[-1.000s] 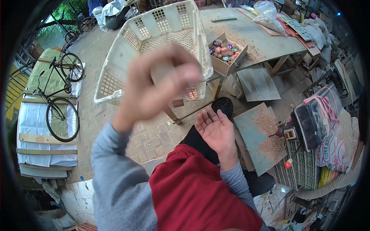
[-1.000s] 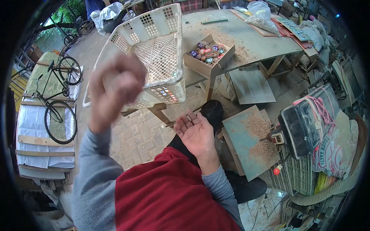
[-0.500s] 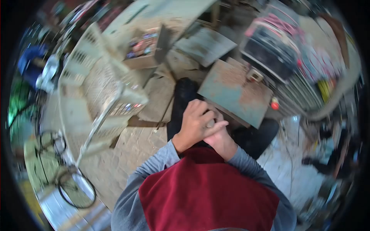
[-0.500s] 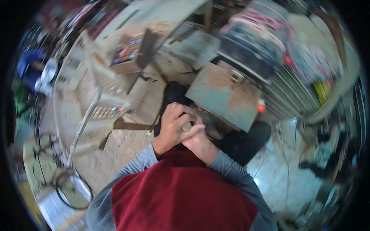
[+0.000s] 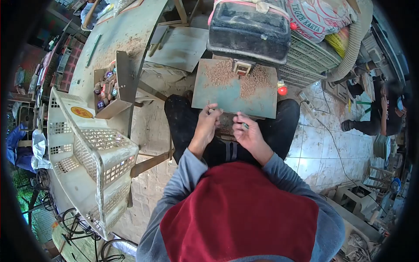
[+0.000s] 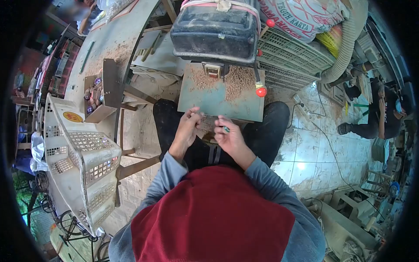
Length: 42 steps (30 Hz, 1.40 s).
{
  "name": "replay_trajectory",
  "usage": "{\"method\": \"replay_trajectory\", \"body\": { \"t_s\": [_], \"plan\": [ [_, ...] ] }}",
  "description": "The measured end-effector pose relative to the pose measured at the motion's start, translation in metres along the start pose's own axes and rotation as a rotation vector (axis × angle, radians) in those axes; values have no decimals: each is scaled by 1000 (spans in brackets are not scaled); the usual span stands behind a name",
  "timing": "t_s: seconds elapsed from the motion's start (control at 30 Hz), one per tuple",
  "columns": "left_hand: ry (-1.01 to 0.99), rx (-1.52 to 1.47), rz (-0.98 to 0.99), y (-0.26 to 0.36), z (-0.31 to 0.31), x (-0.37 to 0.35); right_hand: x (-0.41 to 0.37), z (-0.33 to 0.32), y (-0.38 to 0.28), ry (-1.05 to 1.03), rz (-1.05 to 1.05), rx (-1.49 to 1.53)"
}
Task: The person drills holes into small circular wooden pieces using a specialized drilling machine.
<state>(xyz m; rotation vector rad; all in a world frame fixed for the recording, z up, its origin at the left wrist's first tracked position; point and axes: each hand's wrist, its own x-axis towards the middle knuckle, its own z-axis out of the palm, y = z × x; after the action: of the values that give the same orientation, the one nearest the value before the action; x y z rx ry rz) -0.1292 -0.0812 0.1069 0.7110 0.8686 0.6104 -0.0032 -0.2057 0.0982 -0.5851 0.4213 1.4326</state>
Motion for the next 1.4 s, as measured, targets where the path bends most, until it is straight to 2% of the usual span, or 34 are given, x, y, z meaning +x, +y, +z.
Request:
{"method": "replay_trajectory", "body": {
  "t_s": [0.07,0.13,0.2,0.23,0.27,0.3,0.33,0.4,0.47,0.5,0.53,0.6,0.7,0.73,0.8,0.83,0.97,1.03,1.13,1.33,1.4],
  "plan": [
    [-33,81,-211,-20,-13,29,-8,-17,-15,-60,-24,26],
    [-71,155,-192,-52,-27,65,-16,-25,-26,-73,-104,41],
    [25,1193,958,-62,-19,79,-22,-27,-36,6,-144,67],
    [13,1189,961,-60,-11,82,-25,-28,-42,77,-173,91],
    [12,1130,849,-58,-3,84,-25,-36,-48,77,-183,95],
    [13,1071,735,-54,3,85,-27,-40,-53,-23,-184,101],
    [6,1070,736,-54,5,88,-28,-44,-56,-122,-183,105],
    [-91,1076,669,-52,6,93,-38,-34,-62,-132,-196,96],
    [-77,1090,656,-50,11,93,-45,-10,-61,228,-315,141],
    [-58,1104,644,-49,12,93,-42,-18,-65,182,-319,112],
    [-58,1105,645,-52,12,96,-38,-30,-71,181,-318,113],
    [21,1185,954,-61,9,101,-33,-47,-79,-95,-157,126],
    [84,1188,998,-70,12,101,-30,-53,-79,-165,-123,98],
    [82,1186,999,-69,13,97,-30,-52,-77,-165,-126,97],
    [42,1170,1012,-66,15,89,-29,-46,-70,-8,-140,157],
    [39,1169,1013,-66,14,89,-35,-28,-64,136,-208,124],
    [-44,1166,938,-63,8,87,-28,-30,-63,158,-204,94],
    [-77,1164,934,-63,6,89,-31,-29,-65,-21,-208,46],
    [-119,1192,938,-61,8,89,-32,-30,-70,-94,-175,52],
    [-130,1222,922,-52,11,92,-33,-24,-80,-30,-216,32],
    [-193,1271,747,-49,8,100,-34,-21,-83,-49,-228,14]
  ]
}}
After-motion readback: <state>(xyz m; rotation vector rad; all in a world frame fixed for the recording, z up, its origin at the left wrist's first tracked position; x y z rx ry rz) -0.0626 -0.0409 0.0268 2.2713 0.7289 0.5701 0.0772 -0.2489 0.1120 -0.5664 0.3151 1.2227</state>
